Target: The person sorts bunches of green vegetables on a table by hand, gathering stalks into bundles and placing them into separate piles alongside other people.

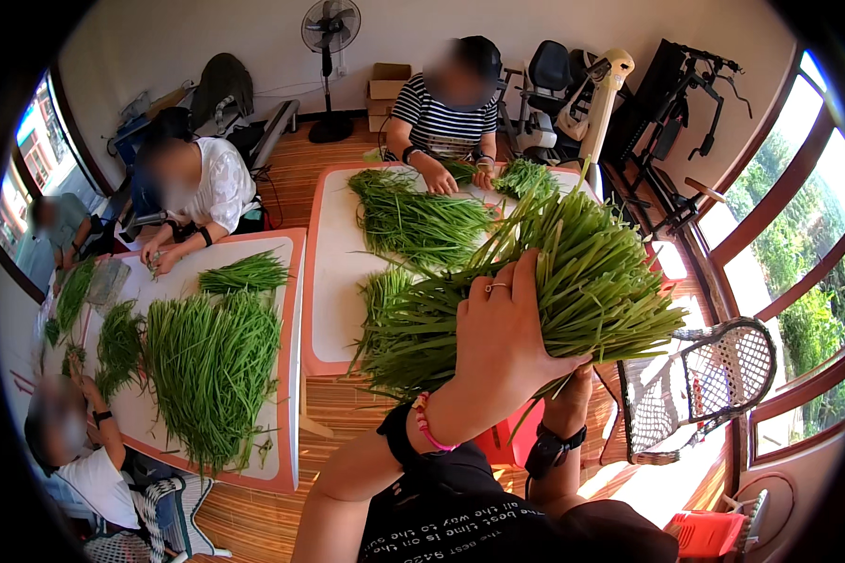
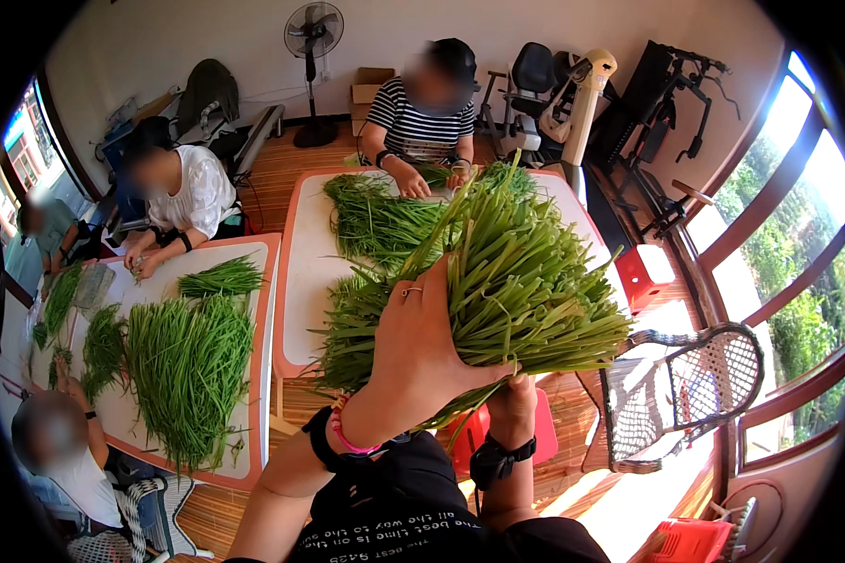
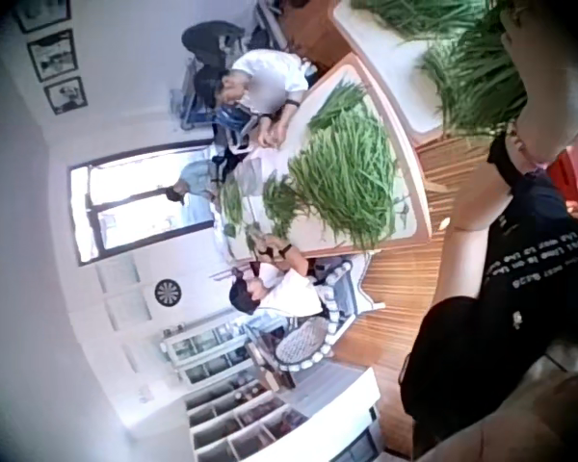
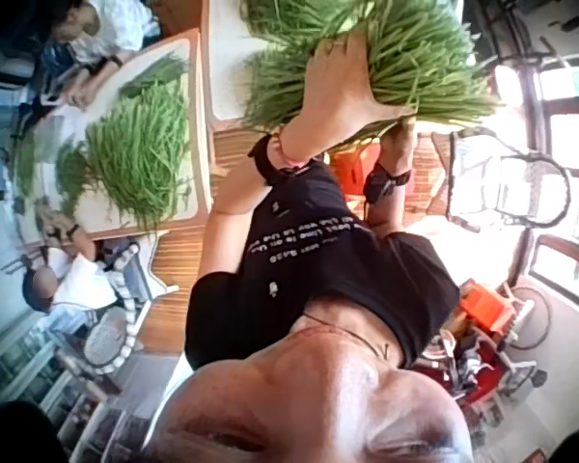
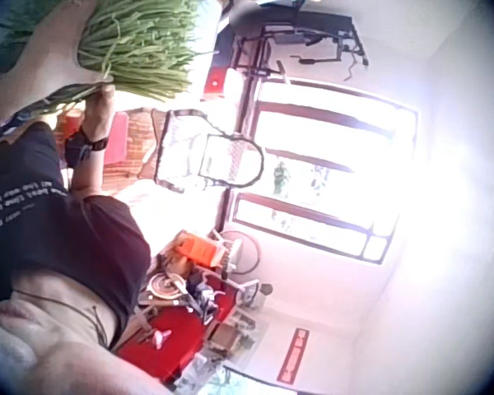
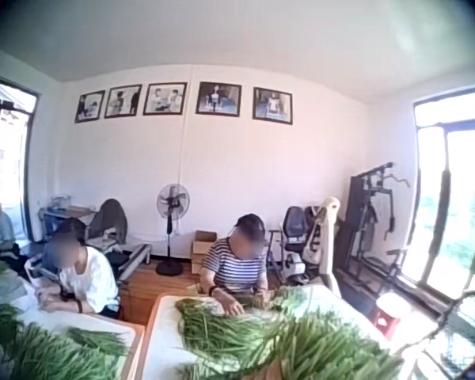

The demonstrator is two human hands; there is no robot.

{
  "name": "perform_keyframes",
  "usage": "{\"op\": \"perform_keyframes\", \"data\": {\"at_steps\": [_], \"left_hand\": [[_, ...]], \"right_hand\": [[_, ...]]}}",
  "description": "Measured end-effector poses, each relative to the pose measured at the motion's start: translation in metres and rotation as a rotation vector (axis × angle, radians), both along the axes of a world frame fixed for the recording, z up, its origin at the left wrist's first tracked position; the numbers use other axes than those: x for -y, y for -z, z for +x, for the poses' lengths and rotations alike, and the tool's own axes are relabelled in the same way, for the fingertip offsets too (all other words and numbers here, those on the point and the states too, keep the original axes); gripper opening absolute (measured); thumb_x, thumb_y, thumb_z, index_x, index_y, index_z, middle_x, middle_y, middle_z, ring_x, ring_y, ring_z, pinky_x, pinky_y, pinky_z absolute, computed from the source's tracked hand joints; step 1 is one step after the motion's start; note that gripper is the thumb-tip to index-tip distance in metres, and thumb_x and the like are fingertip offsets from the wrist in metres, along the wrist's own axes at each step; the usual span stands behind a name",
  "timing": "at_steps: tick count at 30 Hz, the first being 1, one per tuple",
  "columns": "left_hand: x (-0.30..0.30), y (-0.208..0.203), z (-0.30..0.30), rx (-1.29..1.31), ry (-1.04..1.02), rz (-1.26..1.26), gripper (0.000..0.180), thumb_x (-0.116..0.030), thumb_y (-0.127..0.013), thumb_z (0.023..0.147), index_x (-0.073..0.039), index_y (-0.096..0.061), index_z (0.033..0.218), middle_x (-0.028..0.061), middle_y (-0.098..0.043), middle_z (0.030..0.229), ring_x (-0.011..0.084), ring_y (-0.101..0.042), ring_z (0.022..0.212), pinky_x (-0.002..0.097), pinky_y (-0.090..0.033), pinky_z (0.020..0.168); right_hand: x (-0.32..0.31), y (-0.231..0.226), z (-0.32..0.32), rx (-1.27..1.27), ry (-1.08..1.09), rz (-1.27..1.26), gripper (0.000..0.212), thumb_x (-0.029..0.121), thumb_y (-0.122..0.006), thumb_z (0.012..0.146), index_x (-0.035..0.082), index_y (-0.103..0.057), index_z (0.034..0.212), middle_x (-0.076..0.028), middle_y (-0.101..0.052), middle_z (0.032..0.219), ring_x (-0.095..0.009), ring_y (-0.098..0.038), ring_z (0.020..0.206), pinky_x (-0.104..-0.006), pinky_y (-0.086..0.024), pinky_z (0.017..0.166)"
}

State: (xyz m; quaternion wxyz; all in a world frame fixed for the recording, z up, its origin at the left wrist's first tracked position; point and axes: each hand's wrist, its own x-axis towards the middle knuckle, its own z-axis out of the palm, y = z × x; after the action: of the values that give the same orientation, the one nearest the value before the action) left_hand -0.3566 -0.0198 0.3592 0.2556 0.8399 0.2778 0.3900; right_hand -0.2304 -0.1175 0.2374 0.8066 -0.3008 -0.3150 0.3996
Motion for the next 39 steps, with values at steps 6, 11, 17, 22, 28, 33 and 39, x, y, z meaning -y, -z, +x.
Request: {"op": "perform_keyframes", "data": {"at_steps": [6,11,17,22,28,33,39], "left_hand": [[-0.024,0.041,0.131,0.053,0.078,-0.209,0.100,-0.040,-0.081,0.051,0.005,-0.034,0.126,0.0196,-0.052,0.110,0.0356,-0.049,0.100,0.0434,-0.044,0.083],[-0.060,0.095,0.260,0.136,0.095,-0.437,0.092,-0.041,-0.081,0.054,0.005,-0.036,0.121,0.0201,-0.057,0.099,0.0376,-0.055,0.089,0.0427,-0.046,0.078],[-0.115,0.190,0.387,0.344,-0.018,-0.590,0.072,-0.031,-0.081,0.063,0.004,-0.042,0.112,0.0185,-0.060,0.096,0.0342,-0.061,0.087,0.0383,-0.048,0.075],[-0.154,0.320,0.456,0.341,-0.034,-0.816,0.085,-0.040,-0.081,0.062,0.004,-0.036,0.119,0.0189,-0.055,0.108,0.0303,-0.058,0.097,0.0382,-0.046,0.082],[-0.158,0.398,0.440,0.168,-0.122,-0.900,0.092,-0.043,-0.078,0.065,0.010,-0.029,0.123,0.0250,-0.048,0.118,0.0334,-0.049,0.108,0.0381,-0.038,0.093],[-0.159,0.387,0.405,0.053,-0.258,-0.939,0.094,-0.038,-0.073,0.073,0.007,-0.020,0.136,0.0224,-0.039,0.133,0.0293,-0.035,0.126,0.0336,-0.027,0.104],[-0.140,0.349,0.333,0.417,-0.117,-1.100,0.036,-0.003,-0.055,0.086,0.004,-0.046,0.120,0.0128,-0.052,0.120,0.0231,-0.053,0.110,0.0306,-0.041,0.093]], "right_hand": [[0.001,-0.003,0.115,0.039,0.178,-0.129,0.057,0.031,-0.066,0.081,-0.003,-0.045,0.122,-0.012,-0.053,0.120,-0.024,-0.052,0.109,-0.0348,-0.039,0.098],[-0.024,0.028,0.263,0.050,0.202,-0.474,0.076,0.029,-0.074,0.070,-0.004,-0.036,0.127,-0.013,-0.051,0.118,-0.024,-0.054,0.105,-0.0346,-0.045,0.089],[-0.117,0.075,0.419,0.142,-0.153,-0.699,0.080,0.034,-0.074,0.070,-0.004,-0.034,0.128,-0.015,-0.051,0.120,-0.023,-0.053,0.107,-0.0333,-0.046,0.088],[-0.188,0.171,0.506,0.091,-0.366,-0.925,0.077,0.028,-0.075,0.072,0.000,-0.033,0.130,-0.014,-0.049,0.121,-0.021,-0.052,0.106,-0.0316,-0.048,0.087],[-0.173,0.289,0.577,0.477,-0.057,-1.056,0.074,0.031,-0.075,0.072,0.002,-0.039,0.128,-0.014,-0.051,0.117,-0.021,-0.054,0.101,-0.0314,-0.049,0.077],[-0.153,0.274,0.550,0.756,0.255,-1.215,0.086,0.041,-0.078,0.067,0.000,-0.038,0.131,-0.021,-0.044,0.128,-0.031,-0.045,0.115,-0.0378,-0.038,0.095],[-0.112,0.253,0.476,1.261,0.602,-1.028,0.060,0.023,-0.068,0.079,-0.003,-0.039,0.125,-0.024,-0.044,0.122,-0.037,-0.042,0.115,-0.0408,-0.035,0.098]]}}
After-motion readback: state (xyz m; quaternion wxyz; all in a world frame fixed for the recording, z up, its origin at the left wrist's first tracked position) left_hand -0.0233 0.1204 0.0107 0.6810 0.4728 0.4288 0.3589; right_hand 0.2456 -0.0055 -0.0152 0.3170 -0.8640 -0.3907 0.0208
